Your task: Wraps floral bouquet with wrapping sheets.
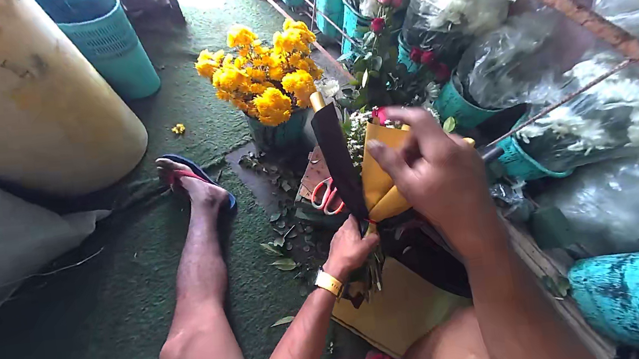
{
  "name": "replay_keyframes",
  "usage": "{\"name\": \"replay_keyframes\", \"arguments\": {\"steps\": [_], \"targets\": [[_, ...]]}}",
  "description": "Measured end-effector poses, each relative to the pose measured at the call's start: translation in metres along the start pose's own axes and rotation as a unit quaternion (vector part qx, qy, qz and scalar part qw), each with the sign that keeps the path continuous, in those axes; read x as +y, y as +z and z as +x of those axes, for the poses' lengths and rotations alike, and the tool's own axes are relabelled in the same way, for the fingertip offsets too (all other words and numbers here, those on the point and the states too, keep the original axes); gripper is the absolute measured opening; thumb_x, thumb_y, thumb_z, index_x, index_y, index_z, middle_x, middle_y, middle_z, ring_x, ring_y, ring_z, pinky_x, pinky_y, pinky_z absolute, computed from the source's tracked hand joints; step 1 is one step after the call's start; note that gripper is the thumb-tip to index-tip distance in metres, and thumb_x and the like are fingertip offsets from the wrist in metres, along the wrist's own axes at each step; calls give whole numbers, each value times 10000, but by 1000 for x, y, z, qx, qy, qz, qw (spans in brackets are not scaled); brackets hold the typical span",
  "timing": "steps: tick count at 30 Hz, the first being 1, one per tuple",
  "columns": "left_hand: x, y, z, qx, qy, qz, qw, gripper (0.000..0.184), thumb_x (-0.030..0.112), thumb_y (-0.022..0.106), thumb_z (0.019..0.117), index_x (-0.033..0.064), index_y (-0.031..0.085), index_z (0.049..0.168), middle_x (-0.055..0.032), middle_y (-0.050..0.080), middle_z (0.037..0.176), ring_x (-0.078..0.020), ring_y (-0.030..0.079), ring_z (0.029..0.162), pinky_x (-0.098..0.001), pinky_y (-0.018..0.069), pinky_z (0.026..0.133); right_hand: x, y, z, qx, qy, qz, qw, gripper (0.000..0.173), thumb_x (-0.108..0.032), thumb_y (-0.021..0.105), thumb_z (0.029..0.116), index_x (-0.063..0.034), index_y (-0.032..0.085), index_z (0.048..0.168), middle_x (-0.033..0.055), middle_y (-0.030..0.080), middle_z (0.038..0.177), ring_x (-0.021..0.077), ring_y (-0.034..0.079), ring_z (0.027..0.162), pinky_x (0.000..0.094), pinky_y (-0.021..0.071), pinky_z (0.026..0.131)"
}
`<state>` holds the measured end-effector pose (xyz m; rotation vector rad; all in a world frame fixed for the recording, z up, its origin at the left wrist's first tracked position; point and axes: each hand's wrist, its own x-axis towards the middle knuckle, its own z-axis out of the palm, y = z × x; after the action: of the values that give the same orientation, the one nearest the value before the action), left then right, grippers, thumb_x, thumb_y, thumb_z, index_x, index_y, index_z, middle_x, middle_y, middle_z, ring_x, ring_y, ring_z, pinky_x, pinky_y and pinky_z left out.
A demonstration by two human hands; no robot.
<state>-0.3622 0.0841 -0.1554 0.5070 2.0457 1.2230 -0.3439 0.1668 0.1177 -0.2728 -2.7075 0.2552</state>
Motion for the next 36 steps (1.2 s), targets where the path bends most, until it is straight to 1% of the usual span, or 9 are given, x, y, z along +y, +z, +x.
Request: {"name": "replay_keyframes", "arguments": {"steps": [3,6,8,15,20,23,26,31,36], "targets": [[8,-4,-4,-2,-9,59,998,759,584,604,837,82,543,1403,-133,685,1218,-296,668,1123,-584,531,934,-25,39,98,-215,72,-110,968,734,-716,545,926,-314,423,1528,164,725,1028,399,694,946,632,513,756],[11,-5,-5,-5,-8,94,996,774,610,574,847,78,543,1408,-130,678,1245,-298,661,1141,-579,518,952,-24,84,147,-323,64,-164,930,582,-644,653,897,-209,638,1284,152,686,1213,372,640,1149,654,477,892],[8,-4,-4,-8,-1,99,995,779,607,549,864,74,521,1432,-131,660,1285,-298,647,1173,-569,513,964,-24,95,158,-322,64,-182,927,421,-539,696,900,-171,732,1103,156,703,1152,377,652,1105,667,483,846],[-6,6,-2,-5,41,80,996,738,552,483,934,35,470,1460,-160,610,1362,-305,602,1251,-541,497,1007,-2,115,169,-235,203,-222,924,306,-285,694,866,-42,686,1053,204,695,1149,387,665,1093,637,498,814],[-12,0,0,14,83,76,994,753,555,507,911,10,506,1429,-173,630,1327,-296,612,1237,-522,485,1039,2,99,169,-241,205,-179,932,328,-369,682,887,-59,683,996,195,698,1108,377,669,1069,638,493,799],[-8,-5,2,32,101,73,992,770,553,534,902,10,501,1447,-173,633,1338,-281,607,1257,-514,474,1067,7,57,166,-246,144,-88,954,534,-599,629,926,-106,720,1111,194,699,1125,393,664,1078,679,500,841],[-9,-14,7,37,118,54,991,775,585,538,897,42,507,1449,-148,658,1296,-255,629,1214,-522,495,1046,3,-27,136,-158,74,62,983,567,-671,573,945,-170,669,1193,76,697,1005,233,681,905,529,551,800],[-20,-26,2,10,79,-21,997,711,513,621,916,31,527,1430,-177,663,1264,-264,641,1179,-513,511,1039,69,-130,9,100,-33,255,961,313,-329,557,1057,-68,642,1208,8,691,1089,100,688,930,311,609,813],[-21,-58,-58,57,50,-22,997,611,515,621,976,108,556,1427,-117,676,1281,-237,664,1152,-516,549,986,180,-50,-177,144,284,332,888,371,-378,518,1073,-56,607,1234,45,705,1031,148,689,841,358,607,745]]}}
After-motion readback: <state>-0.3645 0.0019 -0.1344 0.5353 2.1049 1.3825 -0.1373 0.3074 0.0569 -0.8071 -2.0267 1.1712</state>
